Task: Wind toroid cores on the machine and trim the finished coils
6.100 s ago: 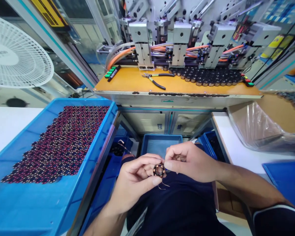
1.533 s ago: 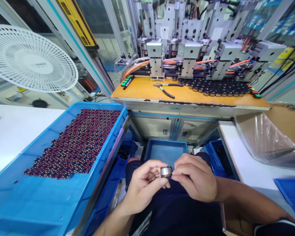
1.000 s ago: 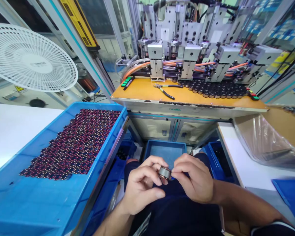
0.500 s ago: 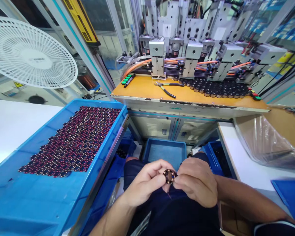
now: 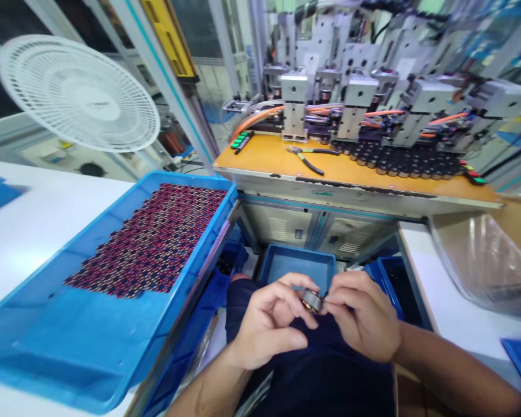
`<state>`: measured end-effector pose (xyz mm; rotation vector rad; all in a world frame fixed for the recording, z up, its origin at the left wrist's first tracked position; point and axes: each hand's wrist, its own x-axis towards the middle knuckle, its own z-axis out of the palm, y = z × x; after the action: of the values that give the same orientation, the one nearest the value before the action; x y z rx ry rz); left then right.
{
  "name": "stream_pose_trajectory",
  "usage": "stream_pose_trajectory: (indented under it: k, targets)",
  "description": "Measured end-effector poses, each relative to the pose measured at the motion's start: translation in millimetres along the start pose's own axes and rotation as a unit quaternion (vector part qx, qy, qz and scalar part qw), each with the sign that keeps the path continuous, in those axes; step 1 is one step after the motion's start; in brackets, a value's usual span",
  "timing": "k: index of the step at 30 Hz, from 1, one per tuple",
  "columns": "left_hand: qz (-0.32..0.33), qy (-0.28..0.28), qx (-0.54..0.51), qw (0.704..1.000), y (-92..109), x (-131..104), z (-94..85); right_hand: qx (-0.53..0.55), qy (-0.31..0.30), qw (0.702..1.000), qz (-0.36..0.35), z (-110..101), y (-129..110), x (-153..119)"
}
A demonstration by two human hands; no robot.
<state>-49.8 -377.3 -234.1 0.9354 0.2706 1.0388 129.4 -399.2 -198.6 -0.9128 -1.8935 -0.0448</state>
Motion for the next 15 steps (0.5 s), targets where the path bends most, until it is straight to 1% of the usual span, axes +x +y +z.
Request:
stream_pose_trajectory:
  k: [3, 5, 7, 8, 10, 11, 13, 15]
  targets:
    - [0.039, -0.017, -0.069, 0.997, -3.7, 0.9, 1.7, 0.006, -0.028, 0.999, -0.038, -8.0, -1.8, 8.5]
    - [0.023, -0.013, -0.118, 0.993, -7.0, 2.1, 1.5, 0.010, -0.075, 0.995, -0.057, -13.0, -3.3, 14.7]
    - [-0.038, -0.006, -0.121, 0.992, -9.9, 3.0, -0.2, 0.011, -0.140, 0.989, -0.055, -16.2, -5.3, 19.1]
    - [-0.077, -0.014, -0.111, 0.991, -11.1, 3.0, -1.5, 0.013, -0.169, 0.984, -0.044, -16.9, -6.3, 20.0]
    - [-0.152, -0.065, -0.095, 0.982, -12.7, 1.9, -4.2, 0.014, -0.203, 0.979, -0.022, -16.8, -8.2, 18.6]
    - [-0.174, -0.094, -0.094, 0.976, -13.1, 0.9, -5.3, 0.010, -0.204, 0.979, -0.017, -16.1, -8.8, 16.3]
    - [-0.179, -0.126, -0.096, 0.971, -13.3, -1.5, -6.8, -0.009, -0.182, 0.983, -0.022, -13.9, -8.7, 9.9]
    - [-0.156, -0.109, -0.083, 0.978, -13.3, -3.6, -7.3, -0.041, -0.148, 0.988, -0.034, -11.6, -7.2, 3.7]
